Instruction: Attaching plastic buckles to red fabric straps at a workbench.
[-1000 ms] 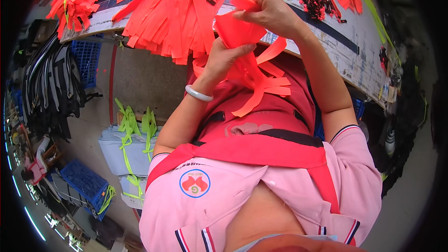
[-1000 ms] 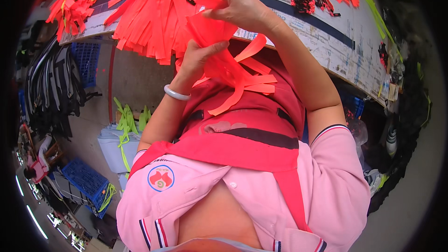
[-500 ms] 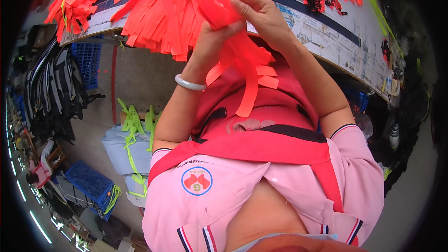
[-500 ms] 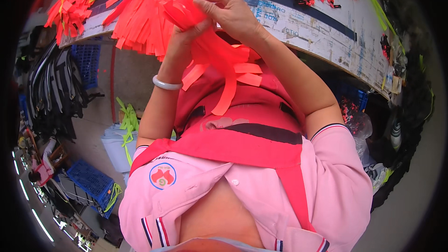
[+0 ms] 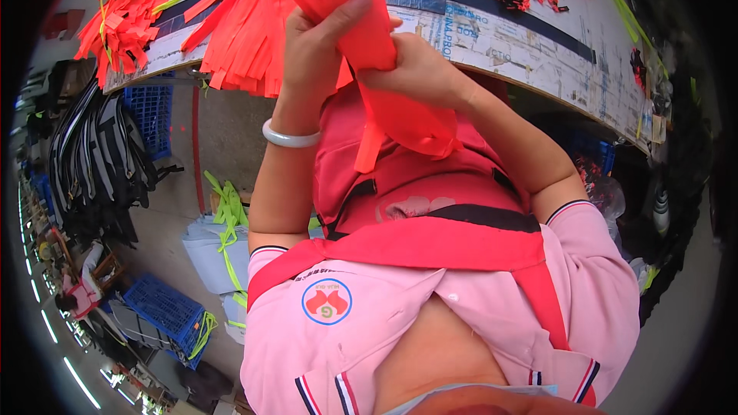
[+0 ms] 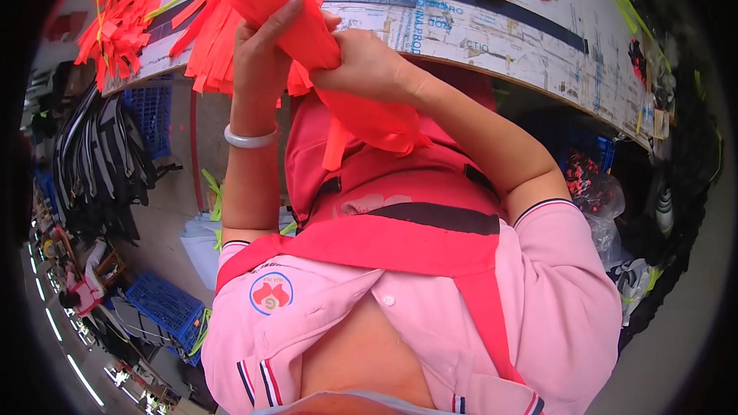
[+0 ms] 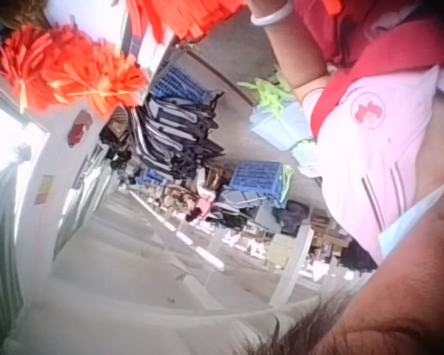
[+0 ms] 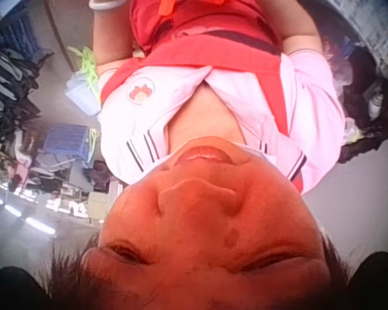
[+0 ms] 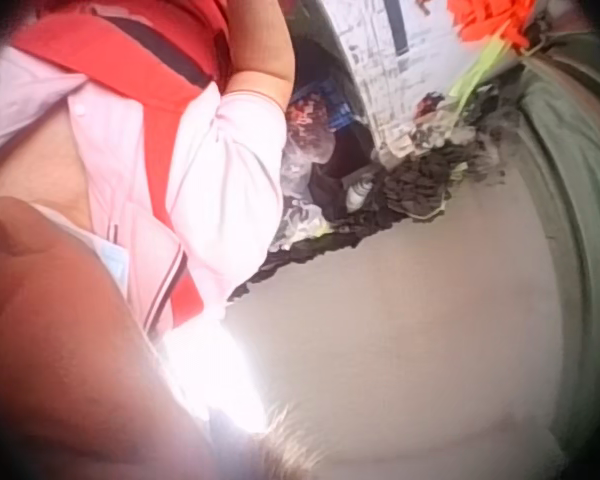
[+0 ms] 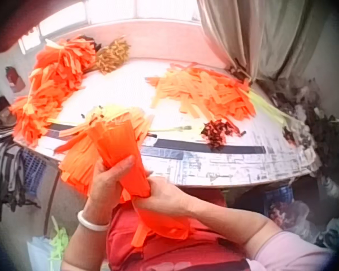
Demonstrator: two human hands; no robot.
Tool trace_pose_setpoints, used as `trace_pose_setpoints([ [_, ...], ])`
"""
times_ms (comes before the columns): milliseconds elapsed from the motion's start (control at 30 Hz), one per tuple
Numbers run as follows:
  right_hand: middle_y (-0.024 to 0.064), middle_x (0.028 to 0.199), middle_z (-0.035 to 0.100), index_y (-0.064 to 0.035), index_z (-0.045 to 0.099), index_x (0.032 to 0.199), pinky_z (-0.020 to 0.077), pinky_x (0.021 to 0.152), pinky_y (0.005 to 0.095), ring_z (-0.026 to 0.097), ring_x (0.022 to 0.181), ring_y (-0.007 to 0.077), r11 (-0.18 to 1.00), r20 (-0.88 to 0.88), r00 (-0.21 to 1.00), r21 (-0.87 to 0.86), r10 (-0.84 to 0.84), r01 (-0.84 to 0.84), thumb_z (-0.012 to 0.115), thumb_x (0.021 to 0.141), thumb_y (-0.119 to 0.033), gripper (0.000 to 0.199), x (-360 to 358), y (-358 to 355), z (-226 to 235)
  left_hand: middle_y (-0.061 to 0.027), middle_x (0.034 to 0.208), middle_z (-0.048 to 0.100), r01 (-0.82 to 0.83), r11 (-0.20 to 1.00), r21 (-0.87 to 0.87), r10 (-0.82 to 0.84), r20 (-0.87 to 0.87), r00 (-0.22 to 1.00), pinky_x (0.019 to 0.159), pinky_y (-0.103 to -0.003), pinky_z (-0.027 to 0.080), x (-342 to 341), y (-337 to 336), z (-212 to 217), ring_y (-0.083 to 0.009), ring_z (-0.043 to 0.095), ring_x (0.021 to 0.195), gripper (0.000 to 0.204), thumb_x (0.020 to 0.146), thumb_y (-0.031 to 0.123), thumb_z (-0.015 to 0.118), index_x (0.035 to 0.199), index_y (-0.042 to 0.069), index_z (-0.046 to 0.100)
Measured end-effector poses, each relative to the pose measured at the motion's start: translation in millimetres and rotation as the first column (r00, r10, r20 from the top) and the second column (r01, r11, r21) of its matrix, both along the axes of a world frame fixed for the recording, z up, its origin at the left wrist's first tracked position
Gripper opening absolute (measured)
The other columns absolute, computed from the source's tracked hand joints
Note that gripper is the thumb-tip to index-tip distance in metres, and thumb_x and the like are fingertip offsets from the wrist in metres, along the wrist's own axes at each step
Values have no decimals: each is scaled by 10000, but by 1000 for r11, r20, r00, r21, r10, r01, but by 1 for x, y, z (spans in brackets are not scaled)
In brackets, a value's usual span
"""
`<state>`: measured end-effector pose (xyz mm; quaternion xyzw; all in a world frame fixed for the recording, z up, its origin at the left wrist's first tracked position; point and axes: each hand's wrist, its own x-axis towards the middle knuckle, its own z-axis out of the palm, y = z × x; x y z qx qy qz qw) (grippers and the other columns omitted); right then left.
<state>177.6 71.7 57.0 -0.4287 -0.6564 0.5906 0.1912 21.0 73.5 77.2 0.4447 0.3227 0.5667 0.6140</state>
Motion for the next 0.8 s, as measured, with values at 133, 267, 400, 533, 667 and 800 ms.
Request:
trace_pose_setpoints([
  [133, 104, 852, 674, -61, 626, 1008, 495, 757, 344, 651, 811, 194, 993, -70, 997, 109, 41, -33, 647, 807, -190, 240, 9, -19, -75, -114, 852, 629, 131, 975, -180, -81, 259, 962, 739, -390, 551, -4, -5, -29, -253, 659, 770, 229, 958, 212, 544, 1018, -7, 574],
  [267, 190, 963, 671, -54, 641, 1039, 498, 805, 367, 659, 916, 281, 987, 130, 985, 106, 110, -125, 608, 804, -119, 245, 57, -41, -167, -37, 788, 500, 154, 985, -73, -108, 433, 895, 723, -340, 450, -23, 3, -19, -156, 516, 707, 244, 987, 249, 482, 1107, 39, 516],
  [400, 198, 956, 659, -42, 657, 1010, 497, 780, 435, 628, 885, 364, 877, 650, 666, 0, 365, -480, 598, 790, -142, 248, 95, -18, -172, -3, 771, 440, 54, 998, 19, -57, 449, 892, 714, -299, 393, -51, 1, 9, -115, 432, 687, 263, 990, 248, 473, 1136, 34, 523],
  [533, 175, 952, 668, -29, 654, 1008, 497, 784, 418, 633, 892, 341, 873, 563, 723, 4, 401, -487, 630, 828, -181, 237, 88, 3, -73, -16, 778, 514, 157, 957, -245, -79, 300, 951, 682, -299, 424, -25, -23, -17, -122, 486, 670, 246, 968, 213, 524, 1109, 13, 552],
  [667, -18, 797, 595, -26, 642, 961, 459, 626, 193, 536, 686, 49, 997, 12, 997, -21, 73, -72, 587, 945, -231, 213, 65, 5, 2, -41, 774, 609, 187, 924, -334, -150, 133, 980, 598, -246, 467, 11, -55, -51, -119, 574, 639, 147, 934, 138, 592, 993, 3, 598],
  [800, -26, 768, 586, -32, 641, 966, 441, 592, 179, 513, 654, 32, 989, -104, 991, 116, -83, 95, 590, 946, -235, 211, 45, 5, 23, -41, 777, 609, 181, 931, -317, -143, 142, 980, 598, -242, 469, 20, -56, -53, -118, 574, 638, 140, 935, 124, 586, 1015, 8, 590],
])
